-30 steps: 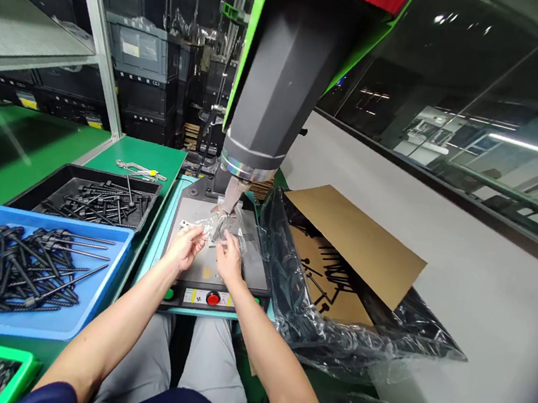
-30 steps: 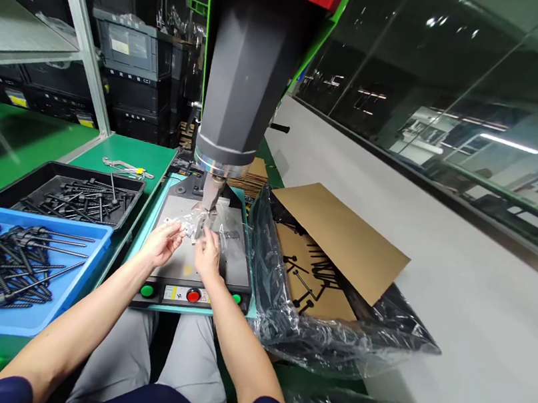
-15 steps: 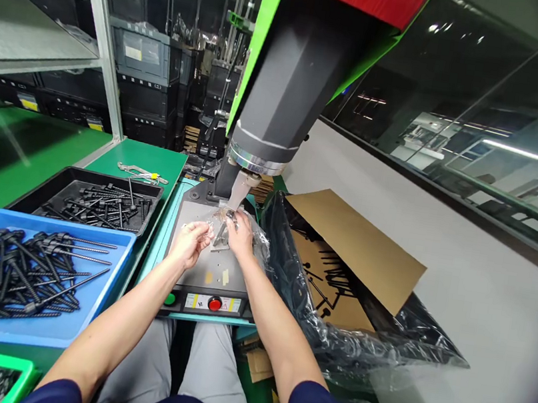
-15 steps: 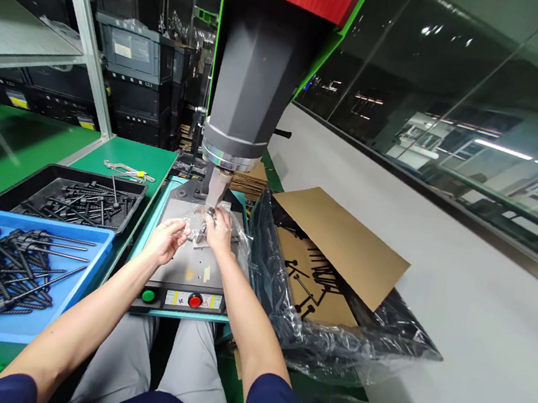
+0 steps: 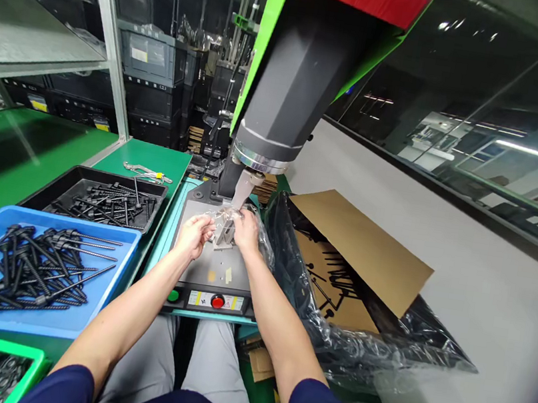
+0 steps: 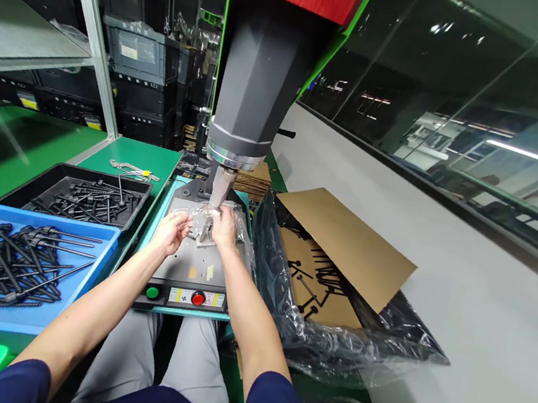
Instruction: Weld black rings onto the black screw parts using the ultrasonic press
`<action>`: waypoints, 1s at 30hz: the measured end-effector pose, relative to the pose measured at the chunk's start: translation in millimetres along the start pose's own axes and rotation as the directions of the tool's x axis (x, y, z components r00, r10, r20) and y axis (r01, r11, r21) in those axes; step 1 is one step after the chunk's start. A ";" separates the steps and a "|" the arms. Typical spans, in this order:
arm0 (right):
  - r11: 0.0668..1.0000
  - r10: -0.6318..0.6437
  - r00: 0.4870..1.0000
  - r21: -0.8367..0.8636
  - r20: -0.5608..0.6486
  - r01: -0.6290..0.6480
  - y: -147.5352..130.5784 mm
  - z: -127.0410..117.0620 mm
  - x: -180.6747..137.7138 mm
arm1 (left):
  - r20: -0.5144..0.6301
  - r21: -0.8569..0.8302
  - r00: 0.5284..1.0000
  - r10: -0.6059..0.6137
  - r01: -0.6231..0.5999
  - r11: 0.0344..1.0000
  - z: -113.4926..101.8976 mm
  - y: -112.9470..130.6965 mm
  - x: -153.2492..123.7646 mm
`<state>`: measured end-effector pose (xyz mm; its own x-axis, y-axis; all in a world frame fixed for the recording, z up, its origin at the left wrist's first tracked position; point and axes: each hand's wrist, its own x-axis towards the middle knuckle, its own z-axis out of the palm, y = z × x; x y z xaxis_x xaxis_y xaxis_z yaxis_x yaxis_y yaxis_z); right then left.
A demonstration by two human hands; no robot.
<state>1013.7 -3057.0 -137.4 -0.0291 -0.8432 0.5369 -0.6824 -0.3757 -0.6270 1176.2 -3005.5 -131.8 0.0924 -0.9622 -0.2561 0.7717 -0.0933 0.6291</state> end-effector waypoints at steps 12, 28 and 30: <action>0.529 0.219 0.815 0.637 0.536 -0.561 -35.4 -19.8 -122.2 | -0.162 0.203 0.986 0.033 0.001 0.979 -46.8 -15.8 -12.6; 0.471 0.205 0.797 0.657 0.568 -0.589 -68.1 -13.1 -127.7 | -0.066 0.359 0.981 0.182 -0.147 0.922 -114.0 37.9 -91.0; 0.484 0.200 0.792 0.644 0.577 -0.592 -67.9 -20.8 -130.8 | -0.211 0.283 0.941 0.265 -0.201 0.938 -112.9 64.7 -73.5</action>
<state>1048.7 -2913.1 -153.2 0.2622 -0.9647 -0.0264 0.1571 0.0696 -0.9851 1290.3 -2912.0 -155.1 0.4244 -0.8760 -0.2293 0.5271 0.0331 0.8492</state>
